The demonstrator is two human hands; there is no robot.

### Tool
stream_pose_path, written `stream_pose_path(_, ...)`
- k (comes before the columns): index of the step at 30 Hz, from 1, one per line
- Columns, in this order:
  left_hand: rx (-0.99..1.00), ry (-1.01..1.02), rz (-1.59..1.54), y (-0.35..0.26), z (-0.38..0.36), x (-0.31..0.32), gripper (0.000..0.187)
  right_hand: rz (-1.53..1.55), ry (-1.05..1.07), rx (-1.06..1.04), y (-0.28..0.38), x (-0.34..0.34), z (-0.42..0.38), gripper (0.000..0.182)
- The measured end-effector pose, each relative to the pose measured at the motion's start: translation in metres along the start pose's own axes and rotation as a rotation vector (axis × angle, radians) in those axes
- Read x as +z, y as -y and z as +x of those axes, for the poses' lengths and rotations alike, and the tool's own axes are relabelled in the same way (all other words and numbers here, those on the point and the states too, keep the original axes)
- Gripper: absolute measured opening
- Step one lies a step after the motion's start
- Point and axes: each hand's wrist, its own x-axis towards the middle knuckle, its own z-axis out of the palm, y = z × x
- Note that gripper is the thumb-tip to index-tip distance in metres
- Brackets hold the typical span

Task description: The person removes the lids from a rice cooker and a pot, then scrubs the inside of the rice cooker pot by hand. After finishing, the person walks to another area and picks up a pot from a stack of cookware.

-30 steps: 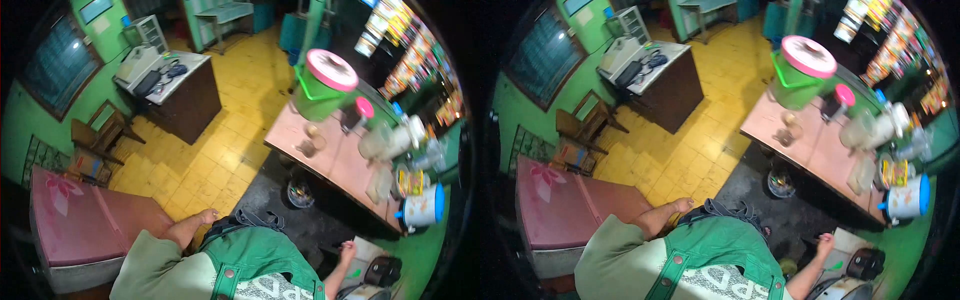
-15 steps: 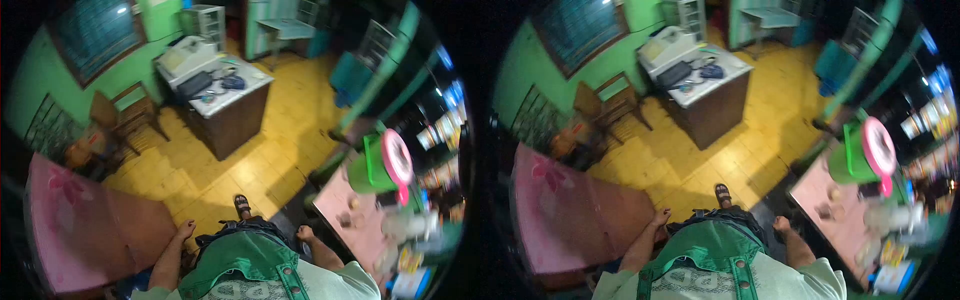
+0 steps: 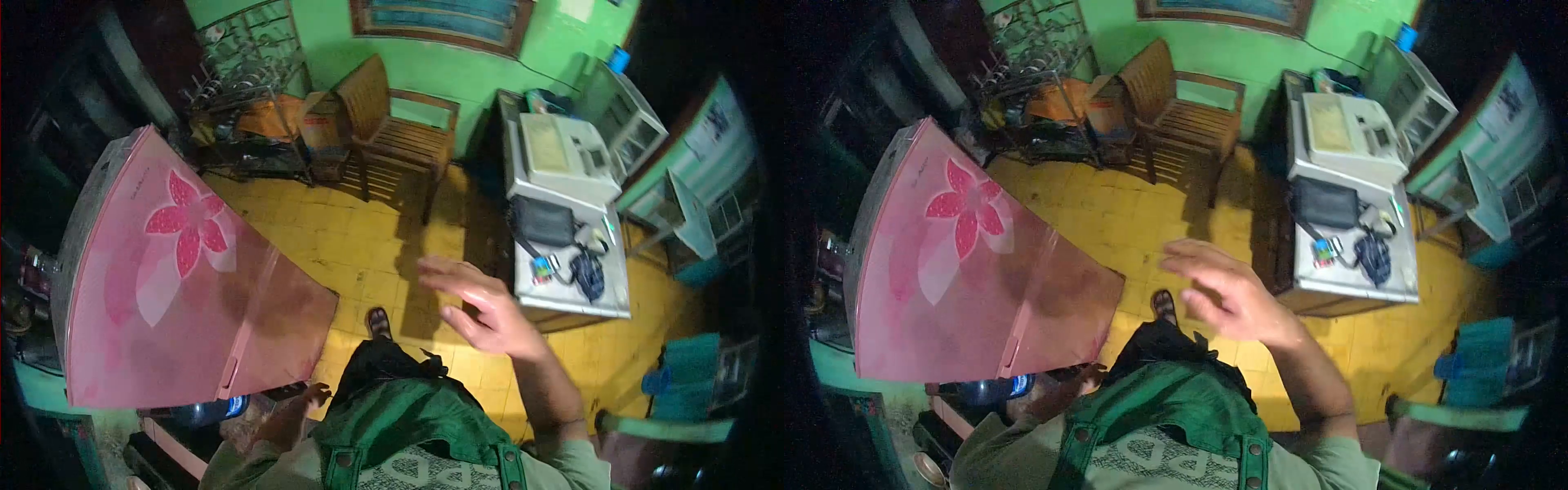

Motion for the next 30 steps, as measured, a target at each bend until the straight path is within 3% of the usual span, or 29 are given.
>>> stream_pose_path(3,-0.031,0.012,-0.046,-0.022,0.034,-0.021,0.032,0.308,0.234,-0.449,0.036,-0.021,0.11,0.028)
stream_pose_path(5,-0.003,-0.003,-0.068,-0.051,0.069,-0.056,0.032,0.386,0.335,-0.674,0.019,-0.005,0.181,0.027)
stream_pose_path(8,0.062,-0.076,-0.129,-0.11,0.12,-0.132,0.032,0.602,0.147,-1.022,-0.007,0.03,0.248,0.036)
stream_pose_path(9,0.094,-0.111,-0.162,-0.136,0.137,-0.161,0.033,0.785,0.445,-0.648,-0.011,0.02,0.266,0.05)
stream_pose_path(12,0.183,-0.228,-0.32,-0.211,0.168,-0.247,0.033,1.394,0.964,-0.284,-0.054,0.047,0.316,0.098)
stream_pose_path(13,0.204,-0.261,-0.38,-0.231,0.175,-0.273,0.033,1.006,0.699,-0.554,-0.056,0.037,0.361,0.056)
stream_pose_path(14,0.22,-0.292,-0.436,-0.251,0.18,-0.296,0.033,0.825,0.605,-0.661,-0.065,0.038,0.394,0.049)
stream_pose_path(16,0.229,-0.358,-0.532,-0.266,0.199,-0.333,0.033,0.59,0.616,-0.714,-0.094,0.043,0.446,0.036)
stream_pose_path(18,0.191,-0.417,-0.598,-0.262,0.211,-0.359,0.034,0.384,0.869,-0.616,-0.142,0.041,0.502,0.036)
stream_pose_path(19,0.15,-0.447,-0.63,-0.245,0.215,-0.365,0.034,0.509,1.022,-0.591,-0.185,0.053,0.529,0.041)
stream_pose_path(21,0.044,-0.506,-0.68,-0.217,0.225,-0.369,0.034,0.793,1.202,-0.21,-0.295,0.099,0.571,0.049)
stream_pose_path(23,-0.114,-0.547,-0.727,-0.189,0.227,-0.352,0.034,0.043,1.302,0.251,-0.336,0.151,0.609,0.05)
stream_pose_path(24,-0.201,-0.551,-0.743,-0.178,0.224,-0.346,0.034,-0.847,1.212,0.255,-0.334,0.181,0.634,0.048)
stream_pose_path(25,-0.29,-0.55,-0.768,-0.174,0.218,-0.336,0.034,-0.849,1.243,0.194,-0.364,0.195,0.651,0.048)
stream_pose_path(26,-0.366,-0.539,-0.798,-0.176,0.213,-0.33,0.035,-0.442,1.177,-0.194,-0.41,0.212,0.657,0.031)
stream_pose_path(28,-0.469,-0.529,-0.891,-0.192,0.203,-0.327,0.035,0.019,1.072,-0.571,-0.418,0.248,0.712,0.02)
stream_pose_path(30,-0.534,-0.554,-1.019,-0.215,0.203,-0.336,0.035,0.012,1.052,-0.447,-0.398,0.28,0.779,0.018)
